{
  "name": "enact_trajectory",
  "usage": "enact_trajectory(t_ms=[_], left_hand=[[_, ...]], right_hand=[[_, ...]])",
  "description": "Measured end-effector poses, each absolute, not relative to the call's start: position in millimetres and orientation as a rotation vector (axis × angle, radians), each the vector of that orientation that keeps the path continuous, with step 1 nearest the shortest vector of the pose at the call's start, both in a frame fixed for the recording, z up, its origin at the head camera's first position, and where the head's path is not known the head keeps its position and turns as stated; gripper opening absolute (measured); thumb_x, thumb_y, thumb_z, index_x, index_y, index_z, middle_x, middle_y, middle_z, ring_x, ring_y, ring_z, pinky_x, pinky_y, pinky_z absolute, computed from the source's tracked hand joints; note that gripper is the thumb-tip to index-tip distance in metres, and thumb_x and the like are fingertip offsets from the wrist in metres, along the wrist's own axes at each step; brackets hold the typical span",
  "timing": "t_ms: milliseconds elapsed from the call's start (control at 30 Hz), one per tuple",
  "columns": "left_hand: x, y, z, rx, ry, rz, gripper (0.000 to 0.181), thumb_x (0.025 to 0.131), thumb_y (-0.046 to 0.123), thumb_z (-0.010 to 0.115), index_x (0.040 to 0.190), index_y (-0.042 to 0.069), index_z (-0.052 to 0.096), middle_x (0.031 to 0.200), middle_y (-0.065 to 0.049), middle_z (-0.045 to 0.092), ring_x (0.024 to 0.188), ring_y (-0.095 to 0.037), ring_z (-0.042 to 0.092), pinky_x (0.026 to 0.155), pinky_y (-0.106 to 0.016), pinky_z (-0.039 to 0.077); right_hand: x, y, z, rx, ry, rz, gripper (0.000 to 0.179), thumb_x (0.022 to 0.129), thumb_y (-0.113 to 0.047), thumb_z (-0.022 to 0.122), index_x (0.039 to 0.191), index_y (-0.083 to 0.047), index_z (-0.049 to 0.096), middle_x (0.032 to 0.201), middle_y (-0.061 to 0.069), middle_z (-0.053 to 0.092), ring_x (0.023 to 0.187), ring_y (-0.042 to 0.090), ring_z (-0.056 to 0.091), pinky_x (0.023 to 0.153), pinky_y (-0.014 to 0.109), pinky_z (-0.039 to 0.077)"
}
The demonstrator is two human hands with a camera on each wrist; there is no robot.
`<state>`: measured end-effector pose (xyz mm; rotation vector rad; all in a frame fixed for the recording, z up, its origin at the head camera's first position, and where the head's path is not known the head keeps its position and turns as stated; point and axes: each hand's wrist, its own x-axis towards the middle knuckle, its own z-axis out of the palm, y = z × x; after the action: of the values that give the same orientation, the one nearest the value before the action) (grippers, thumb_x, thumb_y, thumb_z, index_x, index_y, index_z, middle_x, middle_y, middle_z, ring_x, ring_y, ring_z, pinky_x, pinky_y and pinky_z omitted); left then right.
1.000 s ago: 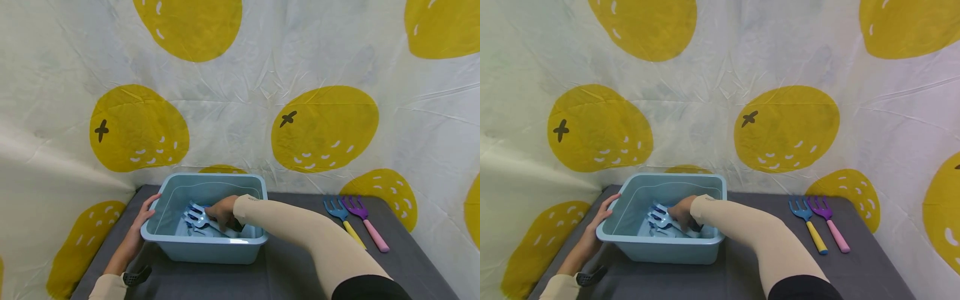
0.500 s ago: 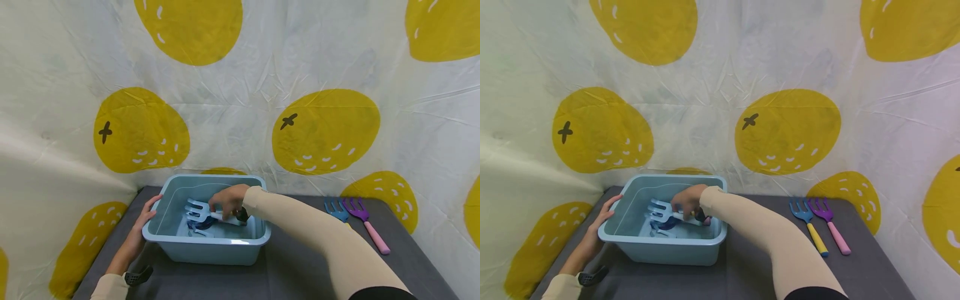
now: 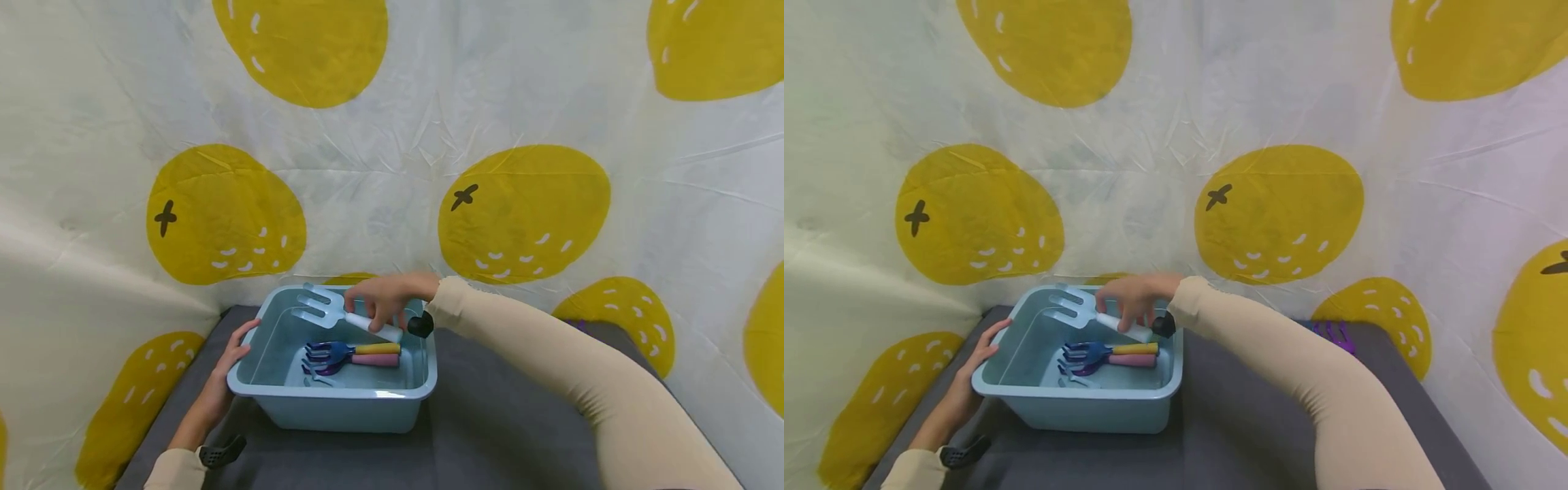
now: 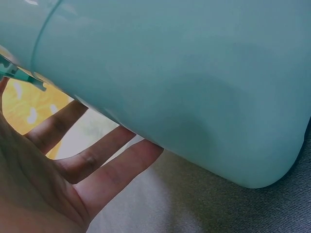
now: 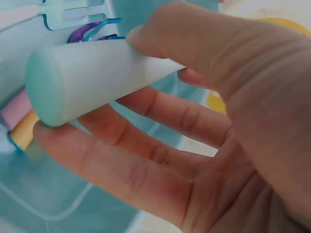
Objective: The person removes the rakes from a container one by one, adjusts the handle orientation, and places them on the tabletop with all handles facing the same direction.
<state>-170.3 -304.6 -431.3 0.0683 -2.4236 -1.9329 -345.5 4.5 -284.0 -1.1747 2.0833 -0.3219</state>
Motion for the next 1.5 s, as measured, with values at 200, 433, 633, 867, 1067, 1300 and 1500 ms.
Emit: enact_trajectory(t_ms=[200, 433, 633, 867, 1067, 1300, 1500], left_hand=[[-170.2, -305.5, -430.4, 0.053, -2.420, -1.928, 0.059, 0.108, 0.046, 0.030, 0.163, 0.030, 0.017, 0.167, -0.011, 0.004, 0.138, -0.044, 0.024, 0.107, -0.066, 0.030], [-169.0, -307.8, -431.7, 0.061, -2.428, -1.914, 0.059, 0.108, 0.047, 0.029, 0.163, 0.030, 0.017, 0.165, -0.010, 0.006, 0.136, -0.042, 0.026, 0.104, -0.059, 0.035], [-166.3, -307.0, -432.3, 0.081, -2.421, -1.936, 0.059, 0.108, 0.047, 0.029, 0.163, 0.029, 0.016, 0.166, -0.011, 0.003, 0.138, -0.045, 0.022, 0.107, -0.071, 0.026], [-167.5, -303.5, -429.9, 0.137, -2.423, -1.979, 0.060, 0.107, 0.050, 0.031, 0.162, 0.031, 0.016, 0.168, -0.011, -0.003, 0.141, -0.048, 0.015, 0.108, -0.075, 0.019], [-168.7, -302.2, -429.0, 0.136, -2.423, -1.989, 0.061, 0.107, 0.049, 0.031, 0.163, 0.030, 0.015, 0.168, -0.011, -0.004, 0.142, -0.048, 0.012, 0.107, -0.076, 0.017], [-170.2, -300.6, -428.3, 0.127, -2.432, -1.980, 0.061, 0.107, 0.050, 0.030, 0.163, 0.032, 0.014, 0.168, -0.012, -0.004, 0.142, -0.048, 0.014, 0.107, -0.077, 0.018], [-172.2, -297.7, -427.1, 0.128, -2.425, -1.965, 0.061, 0.107, 0.049, 0.031, 0.163, 0.030, 0.015, 0.168, -0.012, -0.003, 0.143, -0.047, 0.012, 0.107, -0.075, 0.018]], right_hand=[[-342.9, 29.2, -256.1, -1.197, 2.086, -0.357, 0.044, 0.096, -0.011, 0.071, 0.133, -0.020, 0.049, 0.101, 0.013, 0.065, 0.071, 0.029, 0.070, 0.064, 0.050, 0.060], [-342.6, 67.0, -230.2, -1.153, 2.159, -0.408, 0.046, 0.096, -0.015, 0.072, 0.135, -0.022, 0.048, 0.112, 0.010, 0.063, 0.084, 0.025, 0.071, 0.061, 0.042, 0.061], [-343.6, 101.5, -224.0, -1.121, 2.173, -0.512, 0.045, 0.096, -0.011, 0.071, 0.133, -0.017, 0.047, 0.107, 0.013, 0.066, 0.082, 0.026, 0.071, 0.061, 0.043, 0.061], [-351.6, 146.6, -237.7, -1.040, 2.215, -0.590, 0.046, 0.095, -0.011, 0.073, 0.132, -0.013, 0.046, 0.103, 0.014, 0.067, 0.077, 0.026, 0.072, 0.060, 0.043, 0.060], [-357.2, 184.0, -255.9, -0.967, 2.258, -0.660, 0.048, 0.094, -0.013, 0.075, 0.133, -0.012, 0.047, 0.099, 0.012, 0.067, 0.079, 0.026, 0.071, 0.062, 0.048, 0.060], [-361.9, 227.0, -282.3, -0.869, 2.241, -0.819, 0.047, 0.097, -0.010, 0.071, 0.136, -0.009, 0.045, 0.098, 0.018, 0.061, 0.078, 0.035, 0.068, 0.061, 0.052, 0.059], [-362.2, 261.6, -310.8, -0.745, 2.245, -0.943, 0.046, 0.098, -0.012, 0.071, 0.135, -0.008, 0.045, 0.095, 0.020, 0.059, 0.068, 0.036, 0.065, 0.057, 0.051, 0.059]])
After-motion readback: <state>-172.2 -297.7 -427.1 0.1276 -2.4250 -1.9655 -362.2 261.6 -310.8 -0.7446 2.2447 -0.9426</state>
